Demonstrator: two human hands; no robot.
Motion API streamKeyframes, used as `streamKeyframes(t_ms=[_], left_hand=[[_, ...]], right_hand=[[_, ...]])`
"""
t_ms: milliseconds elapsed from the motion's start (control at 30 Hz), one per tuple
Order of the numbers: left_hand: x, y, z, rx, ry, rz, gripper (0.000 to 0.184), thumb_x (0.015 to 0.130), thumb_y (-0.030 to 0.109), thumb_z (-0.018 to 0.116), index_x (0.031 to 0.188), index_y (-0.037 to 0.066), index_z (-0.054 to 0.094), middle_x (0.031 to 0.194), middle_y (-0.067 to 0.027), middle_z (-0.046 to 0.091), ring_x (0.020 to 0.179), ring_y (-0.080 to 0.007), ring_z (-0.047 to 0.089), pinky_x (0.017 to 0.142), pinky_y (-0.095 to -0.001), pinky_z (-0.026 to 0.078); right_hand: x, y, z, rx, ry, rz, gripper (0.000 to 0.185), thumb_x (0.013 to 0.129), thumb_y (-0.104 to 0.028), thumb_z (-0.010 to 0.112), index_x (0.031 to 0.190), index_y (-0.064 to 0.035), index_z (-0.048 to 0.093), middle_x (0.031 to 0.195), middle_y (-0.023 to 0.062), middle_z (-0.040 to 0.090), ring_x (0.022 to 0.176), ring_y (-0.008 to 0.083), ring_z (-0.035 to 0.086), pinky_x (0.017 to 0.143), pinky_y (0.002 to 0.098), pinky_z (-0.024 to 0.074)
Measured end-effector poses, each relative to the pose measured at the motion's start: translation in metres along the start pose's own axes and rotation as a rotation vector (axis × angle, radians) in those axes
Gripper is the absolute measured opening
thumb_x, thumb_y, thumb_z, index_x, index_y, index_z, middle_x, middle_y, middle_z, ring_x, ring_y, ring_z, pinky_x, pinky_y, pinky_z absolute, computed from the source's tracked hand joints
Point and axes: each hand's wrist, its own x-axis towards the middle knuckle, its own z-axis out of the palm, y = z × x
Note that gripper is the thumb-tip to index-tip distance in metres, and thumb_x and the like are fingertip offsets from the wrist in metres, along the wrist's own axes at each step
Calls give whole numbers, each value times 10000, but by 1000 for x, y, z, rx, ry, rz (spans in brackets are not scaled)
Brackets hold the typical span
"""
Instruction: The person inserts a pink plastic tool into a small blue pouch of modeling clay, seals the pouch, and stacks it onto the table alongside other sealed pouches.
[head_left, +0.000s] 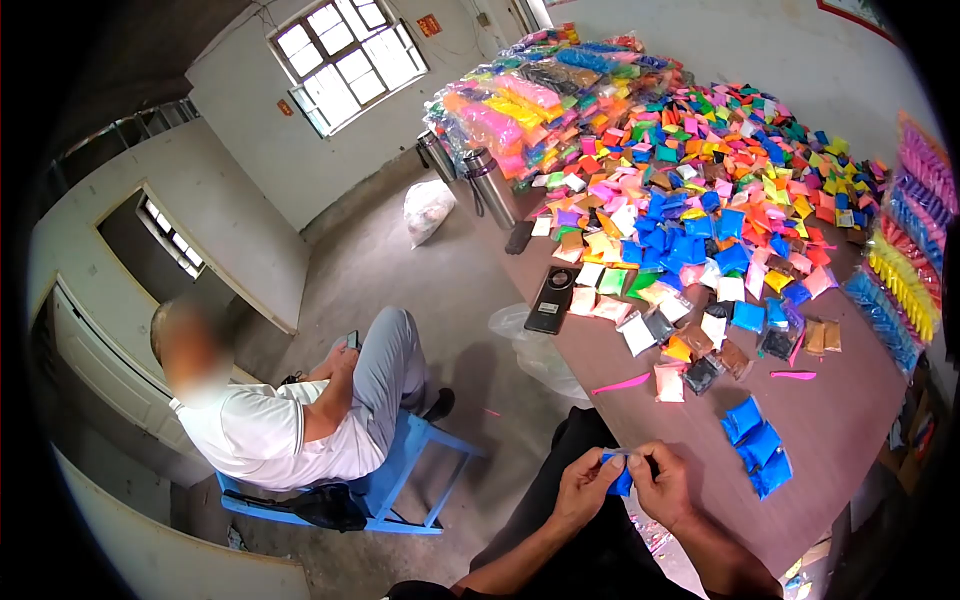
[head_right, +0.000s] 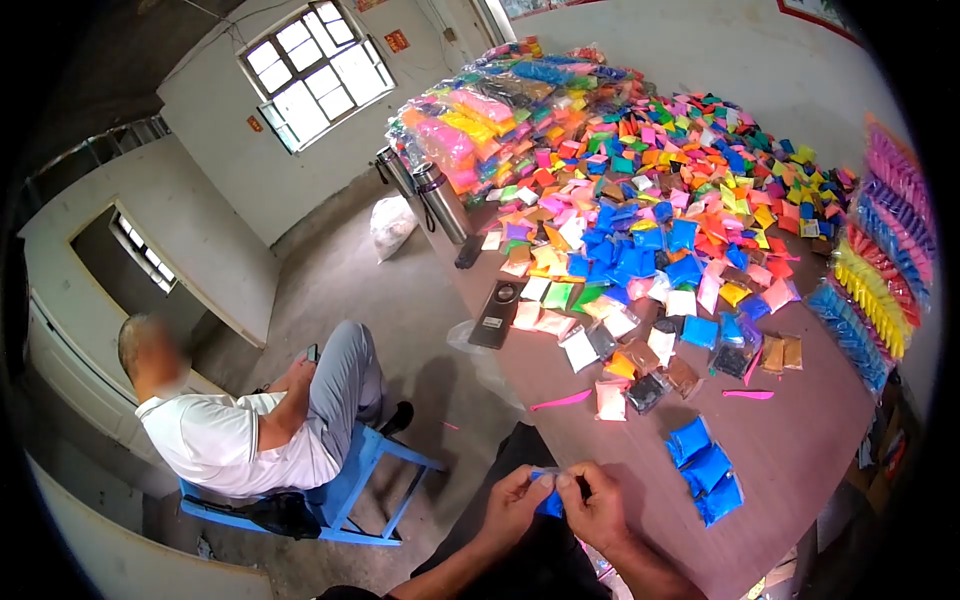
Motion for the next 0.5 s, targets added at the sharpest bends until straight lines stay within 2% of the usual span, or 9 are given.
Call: streamKeyframes(t_ms=[167,233,500], left_hand=[[-1,14,2,-2,-25,-13,195,1044,202,599,1055,16,657,899,30,632,809,-30,562,732,-200,472],[-2,15,4,-39,26,-51,194,1046,183,582,1076,12,667,945,7,664,864,-52,591,809,-227,486],[-1,14,-6,31,34,-20,209,1036,197,608,1078,0,663,932,10,659,841,-49,588,783,-219,486]], right_hand=[[1,5,0,40,7,-19,110,964,-92,670,908,-10,623,721,9,597,667,64,517,595,261,457],[2,5,-2,54,5,-14,105,963,-91,672,911,-12,627,729,10,604,677,67,525,602,266,462],[0,-7,1,69,-44,48,84,957,-86,675,949,-7,648,774,13,625,703,69,538,630,258,473]])
